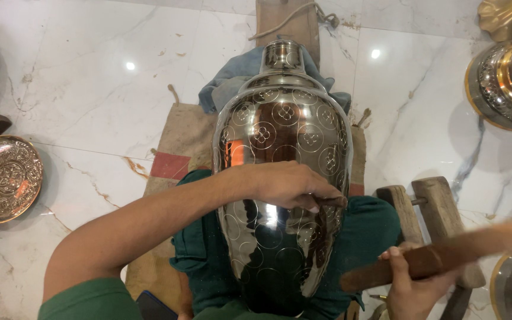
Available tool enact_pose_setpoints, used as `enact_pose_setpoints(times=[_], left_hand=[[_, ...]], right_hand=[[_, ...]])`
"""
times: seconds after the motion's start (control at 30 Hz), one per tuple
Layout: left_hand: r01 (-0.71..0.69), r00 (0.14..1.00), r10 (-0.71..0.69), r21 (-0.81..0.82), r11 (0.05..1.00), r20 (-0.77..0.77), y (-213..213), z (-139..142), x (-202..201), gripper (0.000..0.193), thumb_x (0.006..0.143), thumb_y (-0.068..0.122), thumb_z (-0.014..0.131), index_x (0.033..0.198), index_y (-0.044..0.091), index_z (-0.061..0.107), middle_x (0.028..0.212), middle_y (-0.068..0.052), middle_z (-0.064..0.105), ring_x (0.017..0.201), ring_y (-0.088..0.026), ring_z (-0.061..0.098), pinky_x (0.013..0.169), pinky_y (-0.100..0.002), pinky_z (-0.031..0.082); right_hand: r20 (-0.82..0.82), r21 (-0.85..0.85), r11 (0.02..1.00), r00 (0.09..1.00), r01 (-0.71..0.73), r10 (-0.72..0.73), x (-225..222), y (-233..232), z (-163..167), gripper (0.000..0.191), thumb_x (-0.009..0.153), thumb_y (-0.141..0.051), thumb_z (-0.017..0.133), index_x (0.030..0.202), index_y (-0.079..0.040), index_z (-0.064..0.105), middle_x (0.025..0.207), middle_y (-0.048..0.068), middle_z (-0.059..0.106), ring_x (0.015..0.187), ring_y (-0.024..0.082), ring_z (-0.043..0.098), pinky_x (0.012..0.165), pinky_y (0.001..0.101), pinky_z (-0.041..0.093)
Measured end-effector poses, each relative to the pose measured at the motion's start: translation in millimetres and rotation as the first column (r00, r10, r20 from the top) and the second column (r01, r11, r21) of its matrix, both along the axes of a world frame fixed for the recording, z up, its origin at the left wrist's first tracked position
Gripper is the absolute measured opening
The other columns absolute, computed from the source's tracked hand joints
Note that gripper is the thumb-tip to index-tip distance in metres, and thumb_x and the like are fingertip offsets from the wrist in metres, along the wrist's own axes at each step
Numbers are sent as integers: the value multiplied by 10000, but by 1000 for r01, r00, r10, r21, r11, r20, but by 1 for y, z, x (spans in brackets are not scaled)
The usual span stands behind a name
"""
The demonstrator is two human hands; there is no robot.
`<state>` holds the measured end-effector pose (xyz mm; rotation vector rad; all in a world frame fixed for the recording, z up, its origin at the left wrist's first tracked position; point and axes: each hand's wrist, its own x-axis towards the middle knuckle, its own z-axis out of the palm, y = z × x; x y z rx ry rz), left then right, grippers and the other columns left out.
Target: The person uses a chisel and hammer to engrave a floral pattern onto a large metal vessel. They repeatedly strike the chisel with the hammer to create indentations in the metal surface.
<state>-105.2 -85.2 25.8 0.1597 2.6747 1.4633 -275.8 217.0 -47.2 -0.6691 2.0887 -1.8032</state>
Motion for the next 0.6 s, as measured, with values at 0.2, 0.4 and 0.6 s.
enact_pose_setpoints(times=[0.2, 0.4, 0.6], left_hand=[[-42, 996, 41, -9, 999, -80, -1, -2, 8, 464, 941, 208, 679, 1378, 81, 590, 1244, -81, 717, 1131, -287, 709, 969, -438, 553], [-220, 952, 214, 0, 976, -219, 8, -10, 22, 439, 941, 164, 665, 1353, 34, 583, 1121, -110, 717, 967, -267, 738, 897, -422, 569], [-534, 812, 547, 121, 837, -203, 33, -10, 47, 392, 961, 122, 680, 1317, -5, 577, 1132, -136, 684, 973, -298, 729, 843, -407, 598]], right_hand=[[-255, 352, 930, 944, -109, 207, -6, 0, -8, 642, 866, -300, 831, 1333, -26, 486, 1059, 154, 677, 964, 333, 689, 878, 416, 564], [-401, 566, 818, 833, -103, 382, -33, -24, 31, 728, 826, -365, 836, 1370, -92, 437, 1120, 210, 652, 977, 387, 706, 809, 450, 576], [-344, 773, 618, 721, -147, 601, -43, -89, 120, 913, 800, -301, 813, 1585, -143, 376, 961, 193, 677, 820, 420, 713, 699, 482, 598]])
